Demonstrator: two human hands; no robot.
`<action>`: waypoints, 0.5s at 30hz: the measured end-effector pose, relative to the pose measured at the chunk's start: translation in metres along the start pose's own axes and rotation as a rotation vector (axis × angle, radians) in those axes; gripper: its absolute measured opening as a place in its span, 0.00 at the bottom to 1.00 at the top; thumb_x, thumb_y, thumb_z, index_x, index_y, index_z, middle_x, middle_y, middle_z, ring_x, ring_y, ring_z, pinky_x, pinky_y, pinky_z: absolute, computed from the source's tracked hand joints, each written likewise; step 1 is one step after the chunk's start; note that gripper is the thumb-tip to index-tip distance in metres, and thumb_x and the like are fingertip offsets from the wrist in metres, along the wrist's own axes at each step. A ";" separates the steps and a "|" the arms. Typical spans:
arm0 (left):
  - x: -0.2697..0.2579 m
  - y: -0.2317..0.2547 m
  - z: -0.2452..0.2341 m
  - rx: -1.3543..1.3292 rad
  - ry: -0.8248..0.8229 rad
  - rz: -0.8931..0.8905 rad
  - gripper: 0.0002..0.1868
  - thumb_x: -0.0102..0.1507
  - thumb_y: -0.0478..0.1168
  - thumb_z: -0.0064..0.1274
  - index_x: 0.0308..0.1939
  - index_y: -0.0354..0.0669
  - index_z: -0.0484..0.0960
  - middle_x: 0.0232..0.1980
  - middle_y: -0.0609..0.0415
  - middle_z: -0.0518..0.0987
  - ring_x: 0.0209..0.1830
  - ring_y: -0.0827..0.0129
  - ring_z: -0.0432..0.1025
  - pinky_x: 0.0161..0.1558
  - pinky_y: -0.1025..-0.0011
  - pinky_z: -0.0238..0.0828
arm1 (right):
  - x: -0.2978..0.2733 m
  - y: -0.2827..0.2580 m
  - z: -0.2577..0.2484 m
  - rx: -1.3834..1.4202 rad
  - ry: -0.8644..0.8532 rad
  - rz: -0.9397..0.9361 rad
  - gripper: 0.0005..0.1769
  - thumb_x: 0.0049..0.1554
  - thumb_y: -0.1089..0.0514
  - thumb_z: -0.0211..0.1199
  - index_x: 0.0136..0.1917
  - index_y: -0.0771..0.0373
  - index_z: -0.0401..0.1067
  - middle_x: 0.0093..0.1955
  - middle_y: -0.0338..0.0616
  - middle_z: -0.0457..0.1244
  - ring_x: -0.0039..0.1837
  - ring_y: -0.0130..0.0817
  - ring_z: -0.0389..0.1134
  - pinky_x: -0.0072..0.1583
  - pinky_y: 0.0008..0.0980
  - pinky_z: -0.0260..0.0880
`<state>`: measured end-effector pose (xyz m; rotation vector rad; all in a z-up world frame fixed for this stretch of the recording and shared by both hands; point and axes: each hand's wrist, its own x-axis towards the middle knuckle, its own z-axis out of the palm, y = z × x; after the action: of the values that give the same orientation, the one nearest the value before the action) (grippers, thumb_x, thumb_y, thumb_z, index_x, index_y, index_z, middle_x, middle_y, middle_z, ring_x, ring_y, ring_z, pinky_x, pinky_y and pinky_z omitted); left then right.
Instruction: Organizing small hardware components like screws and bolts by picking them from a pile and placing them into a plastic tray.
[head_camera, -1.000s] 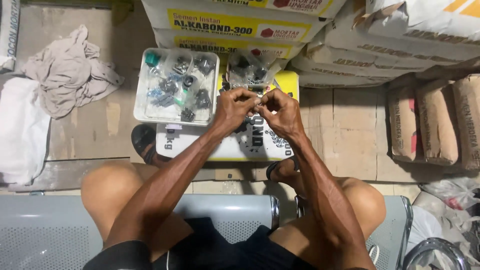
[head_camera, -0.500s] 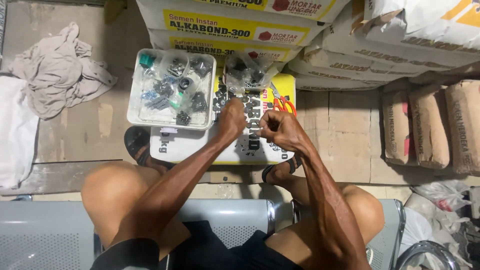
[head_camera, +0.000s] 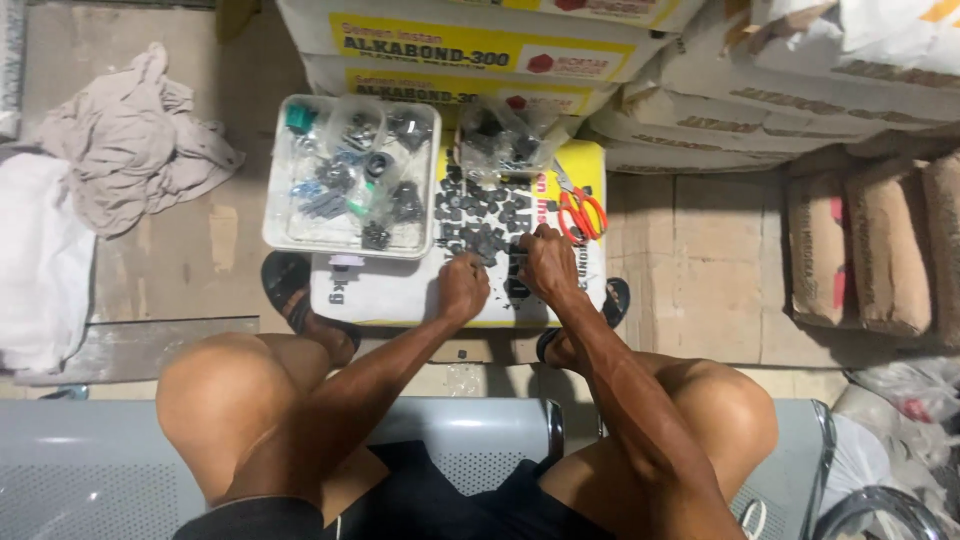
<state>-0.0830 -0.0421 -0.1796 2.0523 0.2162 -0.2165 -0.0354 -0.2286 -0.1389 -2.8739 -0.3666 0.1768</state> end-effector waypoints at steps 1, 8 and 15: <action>0.000 0.001 -0.004 0.002 0.010 -0.006 0.08 0.61 0.36 0.51 0.39 0.36 0.83 0.35 0.35 0.82 0.42 0.38 0.79 0.41 0.47 0.76 | 0.008 -0.012 0.002 0.004 -0.003 -0.011 0.16 0.42 0.61 0.73 0.47 0.55 0.78 0.49 0.46 0.64 0.52 0.50 0.71 0.54 0.50 0.74; -0.027 0.031 -0.051 0.069 -0.124 -0.292 0.10 0.59 0.42 0.52 0.34 0.41 0.84 0.28 0.45 0.83 0.35 0.46 0.82 0.35 0.46 0.75 | 0.039 -0.082 0.025 0.255 0.040 -0.171 0.11 0.53 0.58 0.66 0.51 0.53 0.76 0.53 0.47 0.64 0.57 0.52 0.70 0.56 0.53 0.75; -0.021 0.021 -0.049 -0.013 -0.141 -0.401 0.11 0.62 0.36 0.50 0.30 0.31 0.83 0.24 0.41 0.80 0.32 0.46 0.80 0.33 0.44 0.72 | 0.049 -0.090 0.059 0.139 0.159 -0.340 0.06 0.52 0.62 0.62 0.43 0.53 0.76 0.41 0.46 0.65 0.46 0.50 0.71 0.49 0.46 0.73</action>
<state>-0.0955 -0.0102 -0.1333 1.9550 0.5397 -0.6020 -0.0182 -0.1181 -0.1773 -2.6175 -0.7675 -0.0835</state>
